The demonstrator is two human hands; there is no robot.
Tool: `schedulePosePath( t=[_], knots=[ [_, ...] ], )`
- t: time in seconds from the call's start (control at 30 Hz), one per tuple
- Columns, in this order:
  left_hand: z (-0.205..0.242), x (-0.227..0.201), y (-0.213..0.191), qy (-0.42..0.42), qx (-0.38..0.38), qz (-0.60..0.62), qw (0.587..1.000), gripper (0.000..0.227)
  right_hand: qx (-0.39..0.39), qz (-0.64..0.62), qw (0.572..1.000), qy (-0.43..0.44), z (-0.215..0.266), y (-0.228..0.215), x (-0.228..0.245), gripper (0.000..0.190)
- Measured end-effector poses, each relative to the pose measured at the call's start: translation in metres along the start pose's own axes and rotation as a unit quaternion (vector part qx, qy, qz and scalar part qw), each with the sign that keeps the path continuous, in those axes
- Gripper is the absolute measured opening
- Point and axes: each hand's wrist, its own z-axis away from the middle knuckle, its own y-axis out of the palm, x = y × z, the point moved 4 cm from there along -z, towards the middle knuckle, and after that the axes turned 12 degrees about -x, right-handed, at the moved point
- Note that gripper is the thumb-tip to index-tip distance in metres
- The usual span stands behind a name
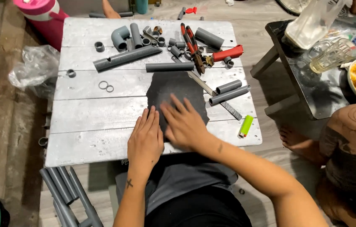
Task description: Sanding a black material sheet and organizing PVC pipe fittings and O-rings on a wooden table
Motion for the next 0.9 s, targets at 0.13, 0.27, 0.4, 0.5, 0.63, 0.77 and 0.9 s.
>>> schedulePosePath(
  t=[0.13, 0.27, 0.4, 0.5, 0.63, 0.77, 0.9],
  knots=[
    [-0.002, -0.001, -0.001, -0.007, 0.004, 0.006, 1.000, 0.042, 0.002, 0.072, 0.997, 0.037, -0.008, 0.011, -0.048, 0.060],
    [-0.002, -0.003, -0.004, -0.011, -0.007, 0.014, 1.000, 0.041, 0.071, 0.117, 0.988, 0.073, 0.025, -0.034, -0.039, 0.061],
    [-0.002, -0.005, -0.002, -0.011, -0.007, 0.019, 1.000, 0.041, 0.078, -0.006, 0.996, 0.050, 0.059, -0.048, 0.010, 0.063],
    [0.000, -0.002, 0.000, -0.007, 0.000, 0.016, 1.000, 0.043, 0.016, -0.045, 0.999, -0.002, 0.033, -0.032, 0.028, 0.064],
    [0.001, 0.005, 0.008, -0.003, 0.021, 0.002, 1.000, 0.046, -0.028, 0.001, 0.999, -0.017, -0.015, 0.008, -0.014, 0.059],
    [-0.001, 0.001, 0.003, -0.017, 0.019, 0.010, 1.000, 0.044, 0.097, 0.110, 0.986, 0.083, -0.017, -0.003, -0.052, 0.059],
    [-0.002, -0.004, -0.003, -0.017, 0.006, 0.014, 1.000, 0.043, 0.153, 0.109, 0.976, 0.106, 0.026, -0.044, -0.028, 0.062]
  ],
)
